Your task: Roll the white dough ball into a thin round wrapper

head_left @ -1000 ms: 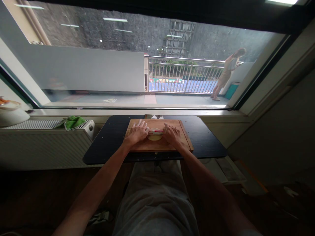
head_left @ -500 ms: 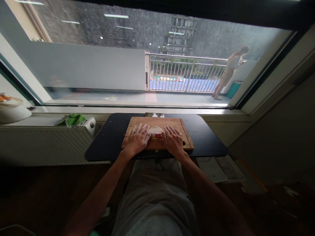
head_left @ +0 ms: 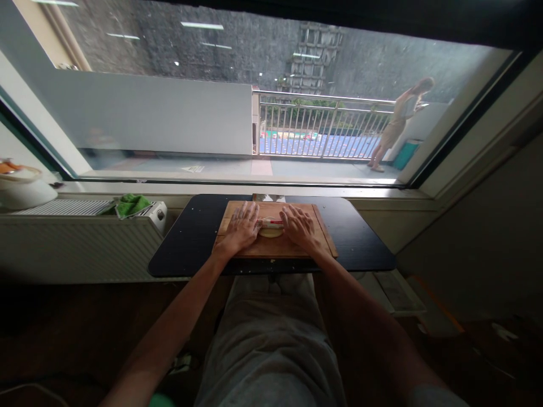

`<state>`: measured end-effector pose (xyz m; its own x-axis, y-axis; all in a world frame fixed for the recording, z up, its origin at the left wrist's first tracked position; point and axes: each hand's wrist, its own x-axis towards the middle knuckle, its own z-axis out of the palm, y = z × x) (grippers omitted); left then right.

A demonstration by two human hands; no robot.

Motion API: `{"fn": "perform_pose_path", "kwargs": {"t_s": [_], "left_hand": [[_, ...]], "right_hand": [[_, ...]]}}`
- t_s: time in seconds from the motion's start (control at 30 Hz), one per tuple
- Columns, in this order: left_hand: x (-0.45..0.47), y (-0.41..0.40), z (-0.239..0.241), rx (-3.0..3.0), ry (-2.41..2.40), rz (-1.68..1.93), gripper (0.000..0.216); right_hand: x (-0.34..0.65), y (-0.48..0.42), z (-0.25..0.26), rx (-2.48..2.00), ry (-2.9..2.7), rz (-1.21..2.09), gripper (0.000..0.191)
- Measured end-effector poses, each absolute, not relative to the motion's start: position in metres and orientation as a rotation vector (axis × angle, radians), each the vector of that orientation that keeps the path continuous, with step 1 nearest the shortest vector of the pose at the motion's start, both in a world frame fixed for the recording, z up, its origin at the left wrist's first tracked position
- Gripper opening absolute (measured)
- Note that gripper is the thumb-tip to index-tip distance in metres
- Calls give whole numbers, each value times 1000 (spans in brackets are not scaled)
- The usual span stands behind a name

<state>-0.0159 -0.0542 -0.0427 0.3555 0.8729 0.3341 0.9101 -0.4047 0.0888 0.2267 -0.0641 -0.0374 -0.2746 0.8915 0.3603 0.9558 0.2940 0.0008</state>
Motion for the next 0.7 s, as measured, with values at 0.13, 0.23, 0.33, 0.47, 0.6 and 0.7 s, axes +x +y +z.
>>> {"fn": "perform_pose_path", "kwargs": {"t_s": [0.13, 0.23, 0.33, 0.47, 0.6, 0.7], "left_hand": [[-16, -51, -44, -2496, -1669, -484, 69], [-16, -48, -45, -2487, -1697, -458, 70], [-15, -44, -46, -2484, -1713, -436, 69], [-14, -36, -43, -2480, -1734, -388, 69], [-12, -26, -35, -2470, -1750, -371, 67], [-9, -23, -32, -2465, -1790, -360, 67]], "right_hand": [[232, -55, -42, -1636, -2339, -344, 69], [233, -49, -43, -1646, -2356, -353, 66], [231, -42, -39, -1671, -2341, -355, 58], [225, -27, -29, -1718, -2274, -293, 50], [220, -11, -24, -1802, -2143, -250, 53], [218, -6, -23, -1859, -2132, -218, 53]]}}
